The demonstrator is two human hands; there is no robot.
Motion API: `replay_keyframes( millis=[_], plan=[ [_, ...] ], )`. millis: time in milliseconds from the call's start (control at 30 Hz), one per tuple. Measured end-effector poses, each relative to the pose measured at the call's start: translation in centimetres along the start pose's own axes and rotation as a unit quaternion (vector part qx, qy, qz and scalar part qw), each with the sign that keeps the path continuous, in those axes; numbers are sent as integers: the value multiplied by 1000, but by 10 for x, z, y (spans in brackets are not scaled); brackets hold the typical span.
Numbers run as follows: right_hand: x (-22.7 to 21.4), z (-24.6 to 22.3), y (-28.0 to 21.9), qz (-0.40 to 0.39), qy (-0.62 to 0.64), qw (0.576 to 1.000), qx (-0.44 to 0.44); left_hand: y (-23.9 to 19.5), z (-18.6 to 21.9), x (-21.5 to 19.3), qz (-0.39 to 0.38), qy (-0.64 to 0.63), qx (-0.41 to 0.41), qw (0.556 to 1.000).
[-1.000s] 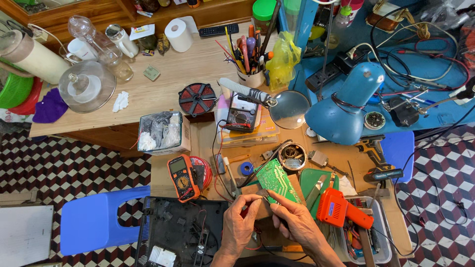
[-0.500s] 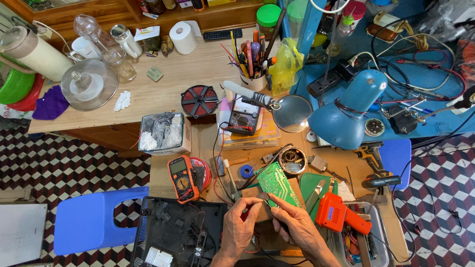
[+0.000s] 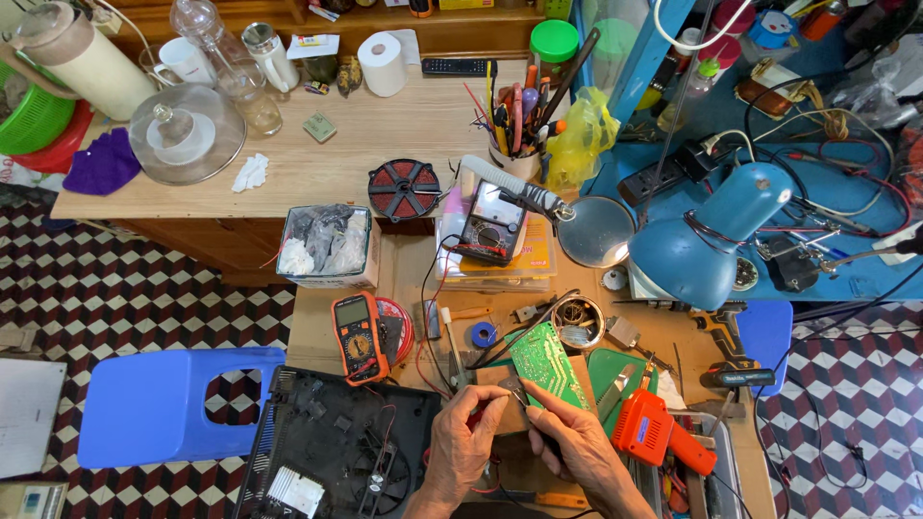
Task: The person works on a green circuit board at a cluttered electronics repair bench. They remove a small black component, test it with a multimeter, and use a magnifying glass to inspect the board. They then use a heat gun on the board and flip it over to inspect the other side.
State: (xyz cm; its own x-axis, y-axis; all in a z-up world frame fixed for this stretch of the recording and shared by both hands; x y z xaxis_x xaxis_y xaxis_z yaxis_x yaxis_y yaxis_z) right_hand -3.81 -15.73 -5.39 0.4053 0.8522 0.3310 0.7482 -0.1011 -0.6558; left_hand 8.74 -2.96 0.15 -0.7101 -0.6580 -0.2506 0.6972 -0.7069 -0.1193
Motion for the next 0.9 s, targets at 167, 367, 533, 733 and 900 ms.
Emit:
replay_keyframes(
  millis=[167,367,533,733,900],
  plan=[
    [2,2,0,10,1,1000,10,-1,0,-4,4,2,14,1000],
    [3,0,-2,15,-1,1000,6,0,-1,-2,-2,-1,6,1000],
    [2,1,-2,16,2,1000,11,3,-3,-1,-21,-4,-4,1000],
    [4,2,-4,17,13,1000,13,2,0,0,-21,6,-5,1000],
    [3,5,-6,27,11,999,29,-1,3,0,-17,5,-9,1000]
  ],
)
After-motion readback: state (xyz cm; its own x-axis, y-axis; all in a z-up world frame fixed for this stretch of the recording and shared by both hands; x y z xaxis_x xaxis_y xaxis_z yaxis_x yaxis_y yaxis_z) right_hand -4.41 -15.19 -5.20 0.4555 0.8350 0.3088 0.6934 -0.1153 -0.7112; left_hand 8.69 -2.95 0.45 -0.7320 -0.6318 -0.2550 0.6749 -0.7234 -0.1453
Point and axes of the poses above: each hand's wrist, its own y-axis towards the middle knuckle, its own x-axis out of the palm, z = x × y, the point moved 9 cm from there along y, towards the middle knuckle, and after that the axes turned 10 degrees about -z, right-handed, at the moved point
